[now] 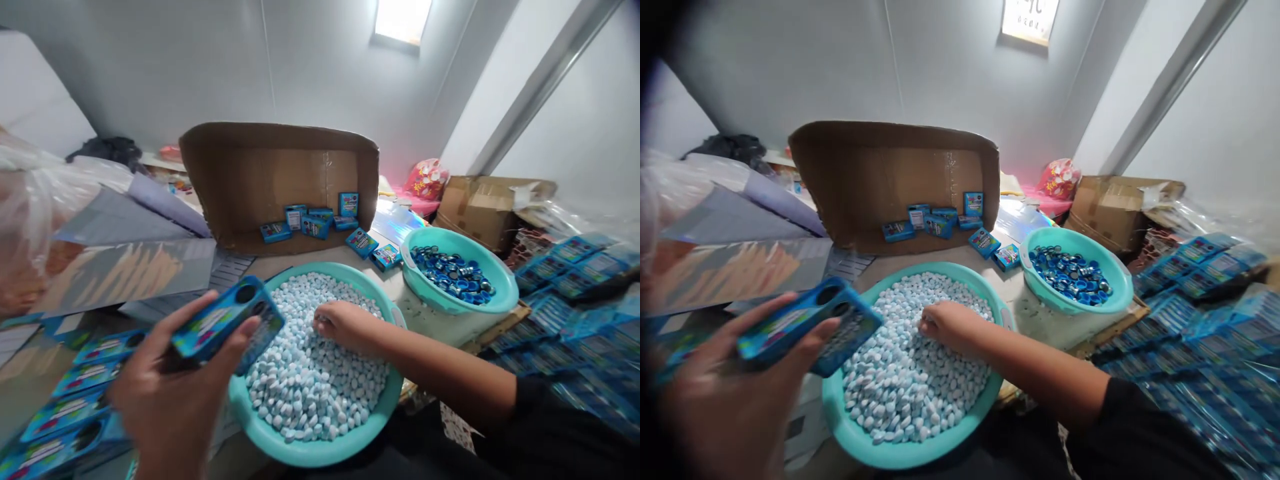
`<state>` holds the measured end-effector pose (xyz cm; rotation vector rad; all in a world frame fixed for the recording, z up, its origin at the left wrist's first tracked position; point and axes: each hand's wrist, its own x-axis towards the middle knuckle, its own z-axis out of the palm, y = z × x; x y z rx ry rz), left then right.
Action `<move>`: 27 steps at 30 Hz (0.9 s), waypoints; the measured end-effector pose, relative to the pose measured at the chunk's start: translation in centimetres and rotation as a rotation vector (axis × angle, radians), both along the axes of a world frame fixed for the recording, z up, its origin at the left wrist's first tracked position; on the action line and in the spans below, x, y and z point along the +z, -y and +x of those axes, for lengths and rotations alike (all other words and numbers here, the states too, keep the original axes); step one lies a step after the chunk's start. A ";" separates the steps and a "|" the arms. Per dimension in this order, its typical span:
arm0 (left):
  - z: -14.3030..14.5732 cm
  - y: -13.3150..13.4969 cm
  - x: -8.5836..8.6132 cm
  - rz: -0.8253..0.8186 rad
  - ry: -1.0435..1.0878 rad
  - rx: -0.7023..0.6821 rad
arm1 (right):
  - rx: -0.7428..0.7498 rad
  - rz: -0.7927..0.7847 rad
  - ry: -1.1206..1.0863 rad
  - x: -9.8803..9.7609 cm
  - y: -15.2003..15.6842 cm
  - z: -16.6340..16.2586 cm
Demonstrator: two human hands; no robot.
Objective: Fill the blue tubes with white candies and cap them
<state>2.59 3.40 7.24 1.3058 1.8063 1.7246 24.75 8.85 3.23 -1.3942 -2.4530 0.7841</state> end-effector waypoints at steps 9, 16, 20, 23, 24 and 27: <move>4.8 -2.1 -2.8 -0.154 0.101 -0.309 | -0.424 0.065 -1.089 3.6 -0.6 0.6; 4.1 -1.8 -3.8 0.066 -0.197 -0.522 | -0.421 0.073 -1.587 5.3 -2.5 -3.6; 4.1 -1.9 -3.9 0.125 -0.235 -0.567 | -0.407 0.089 -1.579 4.4 -2.5 -4.4; 4.2 -1.9 -4.0 0.153 -0.223 -0.580 | -0.412 0.082 -1.563 4.0 -2.4 -4.1; 4.3 -1.9 -4.0 0.155 -0.216 -0.576 | -0.411 0.063 -1.554 4.0 -2.3 -4.0; 4.4 -2.1 -4.1 0.128 -0.193 -0.548 | -0.414 -0.046 -1.527 3.9 -2.2 -4.0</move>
